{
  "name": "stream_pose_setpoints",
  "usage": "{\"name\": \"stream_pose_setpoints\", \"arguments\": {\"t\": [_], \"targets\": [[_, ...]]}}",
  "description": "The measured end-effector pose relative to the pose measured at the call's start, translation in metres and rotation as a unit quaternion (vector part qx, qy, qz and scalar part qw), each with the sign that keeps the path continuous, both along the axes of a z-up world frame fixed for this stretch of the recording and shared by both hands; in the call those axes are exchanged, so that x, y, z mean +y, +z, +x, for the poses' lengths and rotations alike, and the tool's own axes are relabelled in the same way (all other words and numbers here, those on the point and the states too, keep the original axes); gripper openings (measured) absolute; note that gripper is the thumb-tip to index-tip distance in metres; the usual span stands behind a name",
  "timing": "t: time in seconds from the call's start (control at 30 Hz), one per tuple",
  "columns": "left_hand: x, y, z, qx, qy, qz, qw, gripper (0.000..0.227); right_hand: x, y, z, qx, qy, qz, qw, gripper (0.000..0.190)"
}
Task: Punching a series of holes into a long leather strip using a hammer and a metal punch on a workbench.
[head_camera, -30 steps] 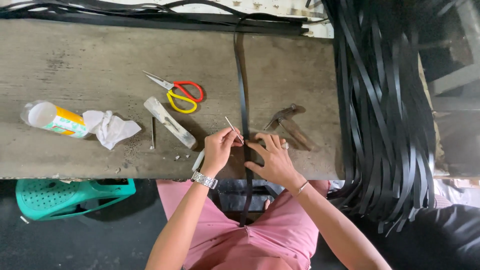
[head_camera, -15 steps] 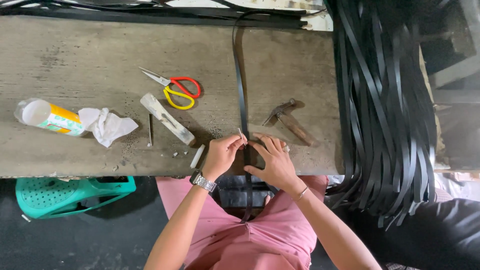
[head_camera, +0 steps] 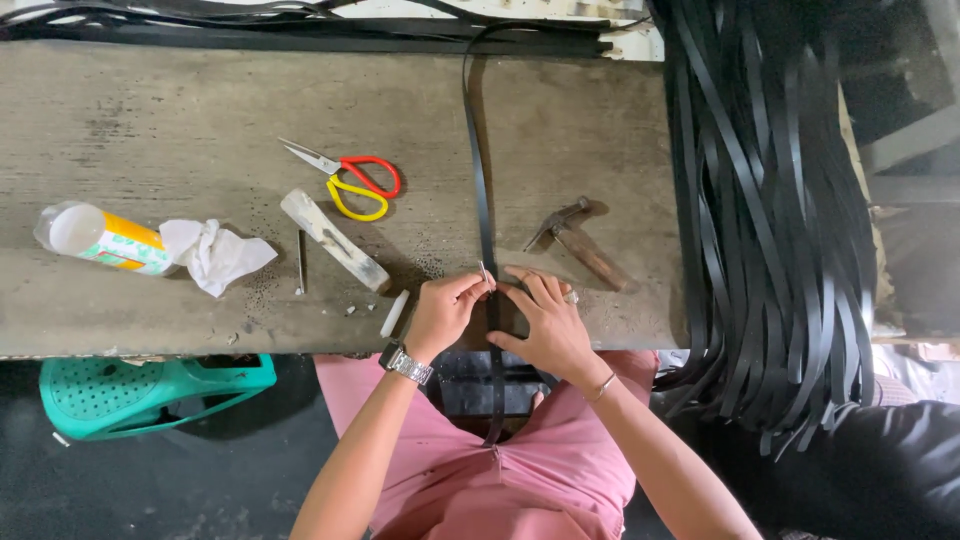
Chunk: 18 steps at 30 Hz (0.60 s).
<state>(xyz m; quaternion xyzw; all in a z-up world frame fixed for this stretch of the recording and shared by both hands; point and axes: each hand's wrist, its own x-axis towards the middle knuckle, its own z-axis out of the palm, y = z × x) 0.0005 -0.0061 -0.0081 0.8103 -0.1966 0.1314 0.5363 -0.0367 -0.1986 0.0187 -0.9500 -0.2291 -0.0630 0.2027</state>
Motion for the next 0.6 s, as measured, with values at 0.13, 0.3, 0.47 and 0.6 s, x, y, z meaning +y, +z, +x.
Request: {"name": "stream_pose_setpoints", "arguments": {"t": [0.13, 0.3, 0.47, 0.6], "targets": [[0.001, 0.004, -0.001, -0.015, -0.008, 0.006, 1.0, 0.007, -0.001, -0.008, 0.0, -0.011, -0.003, -0.007, 1.0, 0.071], [-0.002, 0.003, 0.0, -0.053, -0.034, 0.046, 0.997, 0.008, -0.007, -0.025, 0.001, -0.026, -0.002, 0.005, 1.0, 0.071], [-0.002, -0.018, -0.001, -0.066, -0.031, 0.061, 0.995, 0.009, -0.048, -0.007, 0.024, -0.088, -0.143, -0.002, 0.986, 0.048], [0.0, -0.019, -0.001, -0.068, -0.04, 0.066, 0.995, 0.009, -0.081, -0.044, 0.038, -0.107, -0.233, -0.243, 0.936, 0.035]]}}
